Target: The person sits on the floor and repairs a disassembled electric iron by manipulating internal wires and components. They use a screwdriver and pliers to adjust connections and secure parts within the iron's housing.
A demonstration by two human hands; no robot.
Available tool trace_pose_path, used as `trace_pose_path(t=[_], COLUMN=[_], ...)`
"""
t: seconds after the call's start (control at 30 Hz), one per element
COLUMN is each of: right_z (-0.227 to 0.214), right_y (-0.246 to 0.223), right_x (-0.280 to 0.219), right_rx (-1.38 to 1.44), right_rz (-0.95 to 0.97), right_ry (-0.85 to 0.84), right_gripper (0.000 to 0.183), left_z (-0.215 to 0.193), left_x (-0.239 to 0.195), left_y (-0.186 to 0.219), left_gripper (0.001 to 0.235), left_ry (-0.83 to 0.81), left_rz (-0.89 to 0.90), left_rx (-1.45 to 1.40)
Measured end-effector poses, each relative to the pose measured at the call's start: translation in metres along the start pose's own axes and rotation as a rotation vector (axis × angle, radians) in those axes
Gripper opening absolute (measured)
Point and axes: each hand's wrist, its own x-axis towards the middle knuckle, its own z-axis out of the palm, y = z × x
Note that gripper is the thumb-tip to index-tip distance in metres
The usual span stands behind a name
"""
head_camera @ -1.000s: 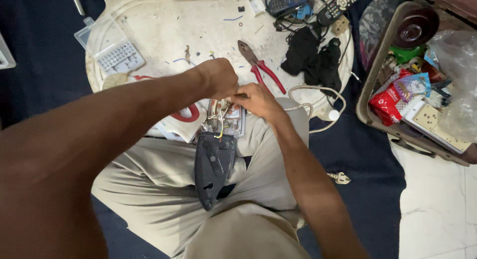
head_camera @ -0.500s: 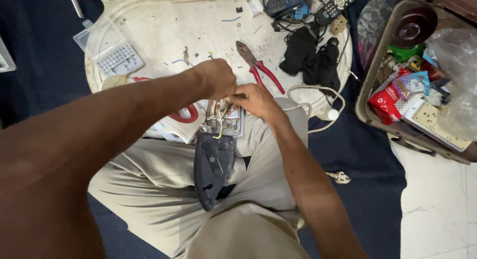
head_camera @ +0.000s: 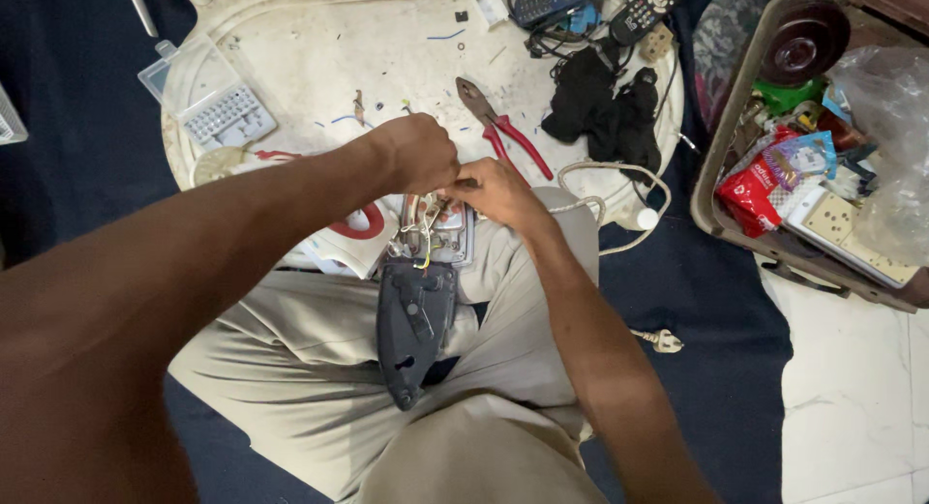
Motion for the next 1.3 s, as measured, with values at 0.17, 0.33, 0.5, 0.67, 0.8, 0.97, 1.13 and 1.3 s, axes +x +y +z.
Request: trace_pose_path(t=[0.17, 0.33, 0.5, 0.67, 0.8, 0.97, 1.13, 1.3], right_z=[0.004, 0.004, 0.002, 0.001, -0.002, -0.002, -0.002, 0.0], right_y=[0.002, 0.004, 0.0, -0.006, -0.008, -0.009, -0.014, -0.017], right_x=[0.0, 0.002, 0.0, -0.003, -0.004, -0.005, -0.006, -0.004], right_rx=[-0.016, -0.04, -0.105, -0.017, -0.232, -0.042, -0.001, 0.111], right_rz=[0.092, -0.026, 0.161, 0.027, 0.2, 0.027, 0.125, 0.112], right_ry=[-0.044, 0.011, -0.064, -0.029, -0.054, -0.033, -0.061, -0.064], right_gripper=[0.033, 0.033, 0.033, 0.037, 0.04, 0.041, 0.04, 0.037], left_z=[0.001, 0.01, 0.015, 0.011, 0.017, 0.02, 0.014, 0.017], left_x=[0.02, 0.019, 0.002, 0.008, 0.0, -0.01, -0.016, -0.028], left_y=[-0.016, -0.014, -0.008, -0.01, -0.003, -0.002, 0.001, 0.002], left_gripper=[0.034, 0.034, 0.026, 0.03, 0.033, 0.036, 0.039, 0.033], left_ry=[-0.2, -0.172, 0.106, -0.034, 0.065, 0.179, 0.14, 0.348], left_rz=[-0.4, -0.429, -0.283, -0.501, -0.471, -0.45, -0.497, -0.492], left_rx=[-0.519, -0.61, -0.394, -0.654, -0.578, -0.531, -0.588, -0.59])
